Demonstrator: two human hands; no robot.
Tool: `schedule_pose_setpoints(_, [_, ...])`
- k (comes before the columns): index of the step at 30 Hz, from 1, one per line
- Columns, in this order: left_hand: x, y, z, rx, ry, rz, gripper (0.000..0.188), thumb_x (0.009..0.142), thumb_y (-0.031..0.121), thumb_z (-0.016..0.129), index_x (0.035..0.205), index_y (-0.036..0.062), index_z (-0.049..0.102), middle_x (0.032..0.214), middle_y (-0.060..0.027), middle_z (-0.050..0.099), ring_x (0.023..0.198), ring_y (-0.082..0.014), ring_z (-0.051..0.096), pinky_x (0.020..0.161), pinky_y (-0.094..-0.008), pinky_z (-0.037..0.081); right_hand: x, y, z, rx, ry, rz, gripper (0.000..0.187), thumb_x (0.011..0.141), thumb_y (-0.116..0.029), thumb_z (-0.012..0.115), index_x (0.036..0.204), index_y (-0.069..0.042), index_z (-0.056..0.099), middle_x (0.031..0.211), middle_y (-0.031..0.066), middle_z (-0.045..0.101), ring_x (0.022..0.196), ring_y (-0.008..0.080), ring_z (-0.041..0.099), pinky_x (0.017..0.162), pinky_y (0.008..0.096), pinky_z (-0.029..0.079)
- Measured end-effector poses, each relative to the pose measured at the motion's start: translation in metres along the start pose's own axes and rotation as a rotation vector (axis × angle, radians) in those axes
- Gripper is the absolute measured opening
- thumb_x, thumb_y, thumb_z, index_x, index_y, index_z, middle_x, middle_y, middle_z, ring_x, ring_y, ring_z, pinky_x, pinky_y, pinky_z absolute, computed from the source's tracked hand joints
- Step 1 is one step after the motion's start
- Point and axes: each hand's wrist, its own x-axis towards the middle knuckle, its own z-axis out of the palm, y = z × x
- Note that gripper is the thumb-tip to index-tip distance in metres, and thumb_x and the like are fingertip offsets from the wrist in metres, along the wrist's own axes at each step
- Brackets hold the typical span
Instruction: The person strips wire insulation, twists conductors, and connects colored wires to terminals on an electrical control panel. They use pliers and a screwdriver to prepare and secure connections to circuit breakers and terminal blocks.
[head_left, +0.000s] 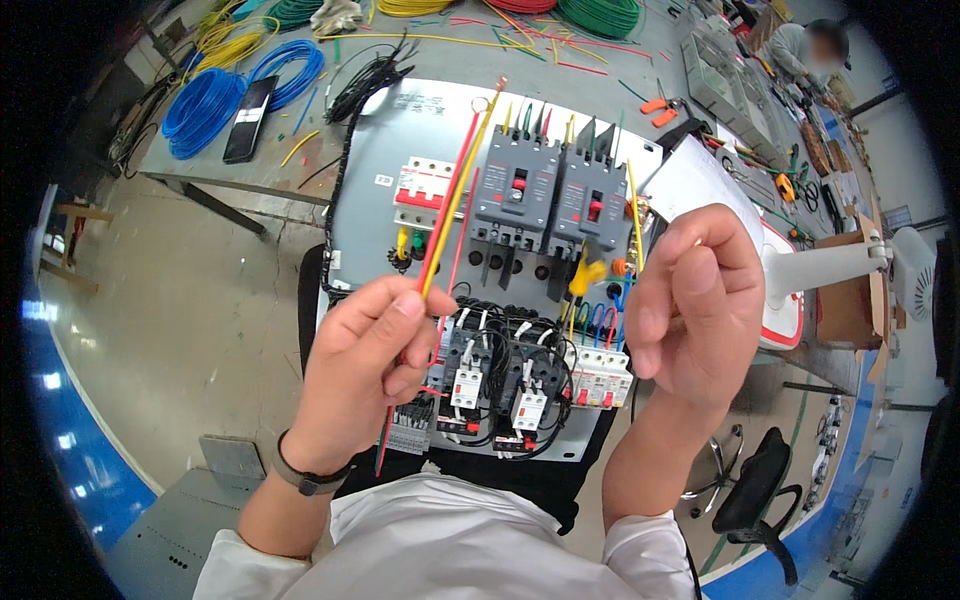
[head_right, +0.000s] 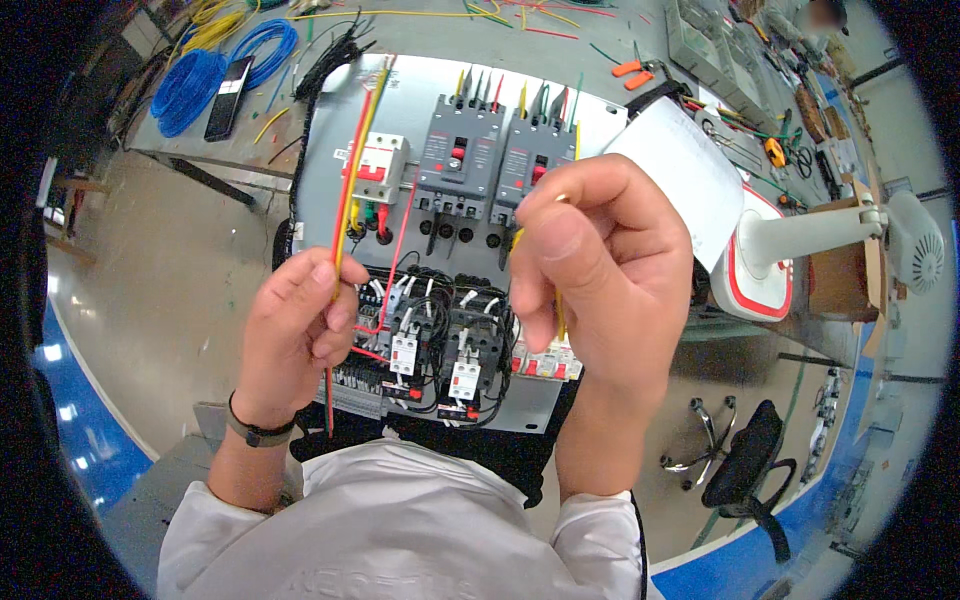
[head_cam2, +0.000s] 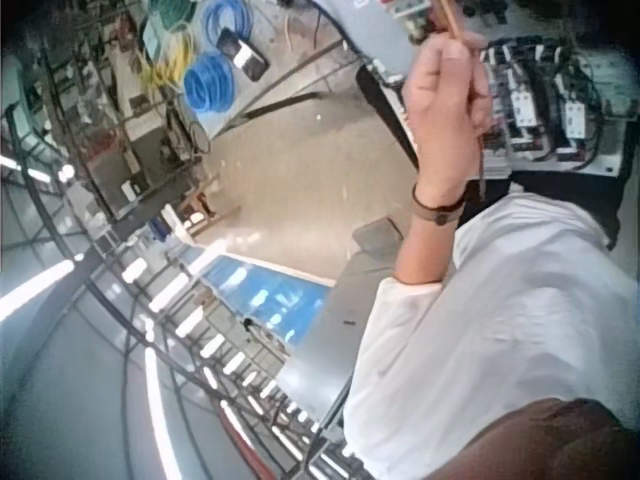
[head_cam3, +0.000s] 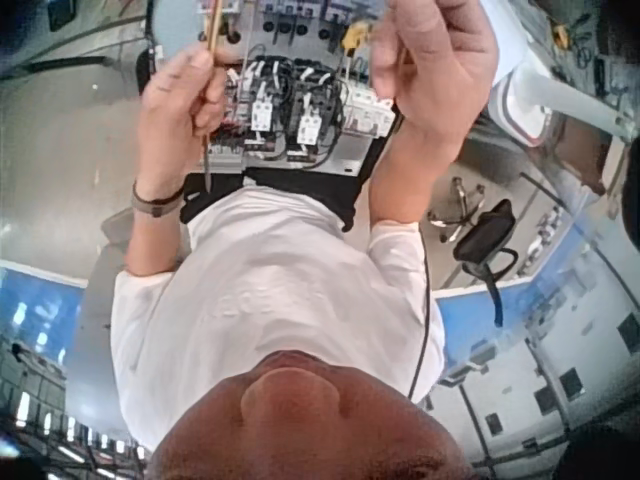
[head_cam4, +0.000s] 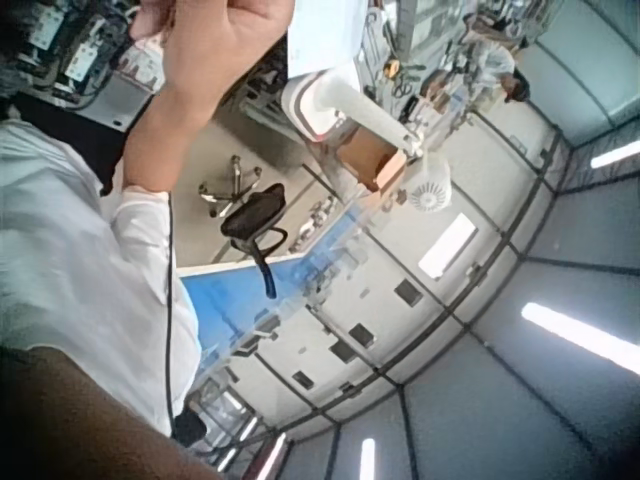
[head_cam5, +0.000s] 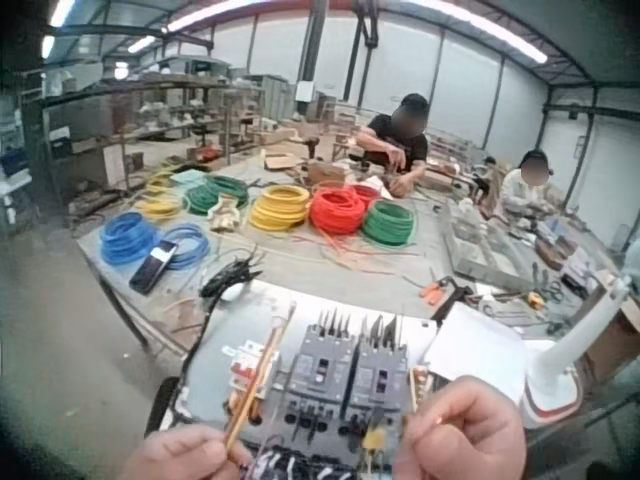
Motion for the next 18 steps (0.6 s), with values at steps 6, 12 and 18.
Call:
schedule_pose_setpoints(6, [-0.008,-0.006,-0.001,-0.009,-0.011,-0.017,0.023,0.108,0.026,0.056,0.112,0.0032,0.062,0.072,0.0035,0.050,0.051,-0.0030,0.036,0.044,-0.0211,0.028,0.007,0.006,0.020,-0.036,-0.049,0.053,0.019,0.096,-0.015,0.075,0.095,0.001,0.066,0.078,0.0105,0.070,0.058,0.0126,0.063,0.053,0.0244,0.053])
schedule_pose_setpoints(12, [-0.022,-0.008,-0.004,0.010,-0.068,-0.031,0.020,0.106,0.018,0.061,0.115,0.0010,0.066,0.078,0.0054,0.054,0.062,-0.0007,0.042,0.053,-0.0192,0.034,0.009,0.014,0.035,-0.064,0.047,0.033,0.017,0.094,-0.012,0.078,0.100,0.002,0.071,0.081,0.0091,0.071,0.059,0.0121,0.065,0.051,0.0247,0.052])
schedule_pose_setpoints(18, [-0.038,-0.018,0.002,0.149,-0.051,0.119,0.020,0.104,0.013,0.065,0.116,-0.0018,0.068,0.087,0.0043,0.059,0.072,-0.0001,0.047,0.061,-0.0182,0.038,0.011,0.008,0.053,-0.262,0.199,-0.111,0.026,0.098,-0.014,0.072,0.113,0.008,0.070,0.082,0.0102,0.070,0.056,0.0138,0.063,0.046,0.0250,0.050])
